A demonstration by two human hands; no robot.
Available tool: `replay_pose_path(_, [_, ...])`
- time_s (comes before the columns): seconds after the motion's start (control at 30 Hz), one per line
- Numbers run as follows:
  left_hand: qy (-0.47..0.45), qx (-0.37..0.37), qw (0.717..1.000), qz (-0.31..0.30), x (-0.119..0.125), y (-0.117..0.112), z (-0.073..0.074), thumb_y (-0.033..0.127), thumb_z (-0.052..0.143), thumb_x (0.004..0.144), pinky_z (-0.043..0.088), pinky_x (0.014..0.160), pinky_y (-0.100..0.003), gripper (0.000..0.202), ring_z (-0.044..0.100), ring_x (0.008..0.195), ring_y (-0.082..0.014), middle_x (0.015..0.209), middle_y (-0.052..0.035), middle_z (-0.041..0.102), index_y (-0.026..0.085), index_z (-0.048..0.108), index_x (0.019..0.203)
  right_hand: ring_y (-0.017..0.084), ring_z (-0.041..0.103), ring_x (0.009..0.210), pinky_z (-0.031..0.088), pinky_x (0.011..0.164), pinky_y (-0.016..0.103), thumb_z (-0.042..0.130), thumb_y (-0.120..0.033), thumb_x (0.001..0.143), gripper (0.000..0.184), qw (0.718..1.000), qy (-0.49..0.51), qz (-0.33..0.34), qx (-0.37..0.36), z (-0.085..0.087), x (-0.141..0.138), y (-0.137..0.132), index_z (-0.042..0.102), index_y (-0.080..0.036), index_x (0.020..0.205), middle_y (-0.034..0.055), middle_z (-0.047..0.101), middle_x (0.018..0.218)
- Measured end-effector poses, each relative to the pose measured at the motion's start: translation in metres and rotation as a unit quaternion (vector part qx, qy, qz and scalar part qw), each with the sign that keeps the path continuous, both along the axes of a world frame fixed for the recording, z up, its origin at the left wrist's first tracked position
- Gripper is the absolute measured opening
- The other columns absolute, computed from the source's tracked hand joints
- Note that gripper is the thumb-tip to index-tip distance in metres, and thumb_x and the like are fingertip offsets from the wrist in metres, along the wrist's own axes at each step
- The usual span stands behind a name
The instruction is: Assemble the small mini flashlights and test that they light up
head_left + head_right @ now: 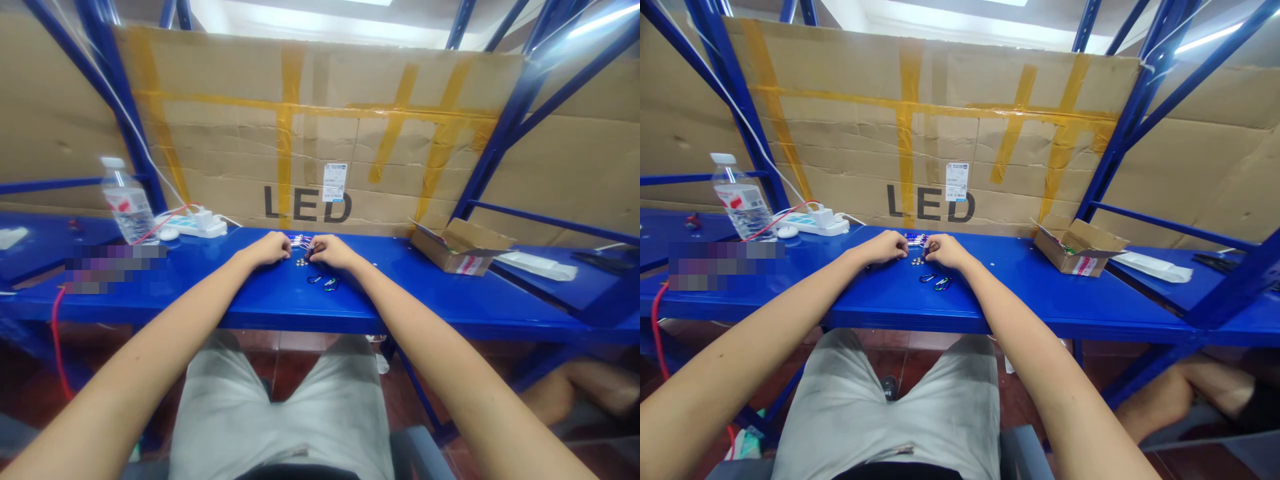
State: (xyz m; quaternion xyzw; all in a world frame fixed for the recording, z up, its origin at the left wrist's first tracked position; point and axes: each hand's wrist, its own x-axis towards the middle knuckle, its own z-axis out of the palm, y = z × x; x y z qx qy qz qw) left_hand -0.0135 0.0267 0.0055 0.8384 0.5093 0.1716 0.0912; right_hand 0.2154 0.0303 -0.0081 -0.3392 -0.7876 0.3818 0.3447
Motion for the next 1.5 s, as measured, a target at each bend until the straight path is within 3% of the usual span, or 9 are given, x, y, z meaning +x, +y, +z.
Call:
replay_pose_path(0.2, [0.002,0.000,1.000,-0.001,-0.002,-0.001,0.002,0.013,0.065,0.069,0.047,0.065,-0.026,0.014,0.066,0.071,-0.0190,0.074,-0.0043,0.074,0.019,0.075,0.076,0.019,0.072,0.085,0.054,0.085,0.033,0.071,-0.001,0.064,0.022,0.997,-0.044,0.004,0.060,-0.003,0.001,0.004,0.069,-0.017,0.079,0.0031,0.077,0.085])
replay_pose_path(0.37, [-0.055,0.001,0.998,-0.003,-0.001,0.000,-0.002,0.011,0.063,0.067,0.047,0.063,-0.025,0.022,0.066,0.072,-0.0175,0.080,-0.0030,0.074,0.019,0.071,0.086,0.019,0.071,0.087,0.053,0.085,0.031,0.071,-0.001,0.066,0.023,0.992,-0.084,-0.013,0.095,-0.002,0.002,0.004,0.070,-0.018,0.080,0.0020,0.076,0.086])
replay_pose_path(0.57, [-0.061,0.083,0.994,-0.040,0.005,0.000,-0.003,0.012,0.060,0.071,0.047,0.069,-0.027,0.019,0.064,0.077,-0.0181,0.082,-0.0031,0.072,0.018,0.070,0.086,0.020,0.069,0.086,0.050,0.084,0.030,0.068,0.000,0.067,0.022,0.983,-0.110,-0.038,0.143,0.003,0.002,-0.004,0.069,-0.019,0.079,0.0015,0.076,0.085])
replay_pose_path(0.83, [-0.013,0.074,0.996,-0.052,0.003,-0.004,0.001,0.022,0.061,0.082,0.046,0.071,-0.028,0.014,0.065,0.076,-0.0191,0.079,-0.0038,0.073,0.018,0.074,0.083,0.019,0.070,0.083,0.050,0.081,0.030,0.066,0.001,0.068,0.023,0.989,-0.095,-0.037,0.108,0.004,0.002,-0.005,0.066,-0.019,0.080,0.0017,0.076,0.083])
replay_pose_path(0.97, [-0.090,0.138,0.985,-0.058,0.009,-0.011,0.006,0.026,0.066,0.084,0.047,0.076,-0.029,0.013,0.065,0.081,-0.0189,0.086,-0.0053,0.075,0.018,0.075,0.085,0.019,0.069,0.082,0.050,0.081,0.031,0.066,-0.001,0.068,0.020,0.989,-0.087,-0.036,0.113,0.005,0.002,-0.005,0.066,-0.018,0.079,0.0024,0.075,0.082])
replay_pose_path(1.13, [-0.259,0.223,0.935,-0.097,0.031,-0.024,0.008,0.029,0.070,0.085,0.050,0.079,-0.030,0.013,0.063,0.081,-0.0168,0.089,-0.0050,0.072,0.018,0.076,0.090,0.019,0.065,0.086,0.048,0.084,0.031,0.064,-0.007,0.068,0.019,0.987,-0.037,-0.040,0.152,0.006,0.003,0.000,0.069,-0.018,0.084,0.0018,0.073,0.086])
replay_pose_path(1.27, [-0.291,0.220,0.918,-0.155,0.042,-0.028,0.004,0.025,0.073,0.083,0.051,0.088,-0.033,0.010,0.065,0.089,-0.0183,0.092,-0.0060,0.072,0.018,0.077,0.088,0.017,0.060,0.078,0.046,0.074,0.029,0.064,-0.021,0.074,0.005,0.988,0.003,-0.029,0.152,0.007,0.002,0.001,0.064,-0.017,0.077,-0.0005,0.065,0.074])
replay_pose_path(1.5, [-0.304,0.220,0.915,-0.150,0.040,-0.022,0.001,0.026,0.074,0.083,0.052,0.086,-0.033,0.010,0.065,0.087,-0.0171,0.093,-0.0056,0.071,0.019,0.078,0.090,0.017,0.062,0.080,0.048,0.075,0.029,0.070,-0.022,0.065,0.015,0.993,0.075,0.004,0.087,0.011,-0.002,-0.002,0.063,-0.017,0.078,-0.0007,0.067,0.075])
